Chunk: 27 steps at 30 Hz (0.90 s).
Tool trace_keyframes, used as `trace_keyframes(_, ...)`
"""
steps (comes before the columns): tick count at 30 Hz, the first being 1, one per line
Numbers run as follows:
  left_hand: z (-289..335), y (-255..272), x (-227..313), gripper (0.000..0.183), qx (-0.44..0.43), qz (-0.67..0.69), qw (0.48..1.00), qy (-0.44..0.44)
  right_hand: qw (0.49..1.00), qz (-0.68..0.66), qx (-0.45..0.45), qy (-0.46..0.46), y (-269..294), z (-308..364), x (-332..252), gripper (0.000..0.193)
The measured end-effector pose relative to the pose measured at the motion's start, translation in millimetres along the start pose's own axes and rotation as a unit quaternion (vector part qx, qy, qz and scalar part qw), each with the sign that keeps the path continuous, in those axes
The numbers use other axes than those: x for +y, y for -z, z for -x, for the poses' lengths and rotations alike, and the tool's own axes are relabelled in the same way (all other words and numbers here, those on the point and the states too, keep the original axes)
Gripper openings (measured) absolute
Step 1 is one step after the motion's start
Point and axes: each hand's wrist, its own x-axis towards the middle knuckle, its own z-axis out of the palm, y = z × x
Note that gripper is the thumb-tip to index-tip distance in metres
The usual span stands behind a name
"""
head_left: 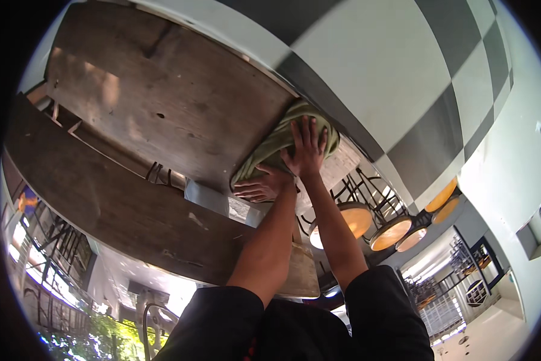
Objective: Wiping a wooden stool and a bench using a cloth in a dining area.
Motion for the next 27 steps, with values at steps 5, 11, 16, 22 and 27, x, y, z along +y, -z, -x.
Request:
trace_keyframes(5, 56.9, -2.7, -38.8, 0.089, -0.011, -0.020, 0.999, -0.033, 0.997, 0.000, 0.044, -0.060, -17.9, 72.8, 63.2, 0.087)
trace_keyframes(11, 95.9, 0.8, -72.1, 0.088, -0.044, -0.038, 0.997, -0.046, 0.983, -0.095, 0.125, -0.092, -38.7, 111.5, 95.8, 0.086)
trace_keyframes(16, 92.1, -0.2, -64.9, 0.089, -0.078, -0.041, 0.995, -0.045, 0.987, -0.074, 0.092, -0.107, -31.8, 109.5, 88.4, 0.090)
trace_keyframes(22, 59.6, 12.2, 5.4, 0.080, -0.149, 0.009, 0.867, -0.476, 0.967, -0.080, 0.177, -0.162, -7.1, 56.9, 98.5, 0.061)
trace_keyframes(27, -5.8, 12.7, 103.4, 0.058, -0.314, 0.068, 0.660, -0.679, 0.968, -0.103, 0.168, -0.157, 6.3, 40.8, 63.2, 0.043)
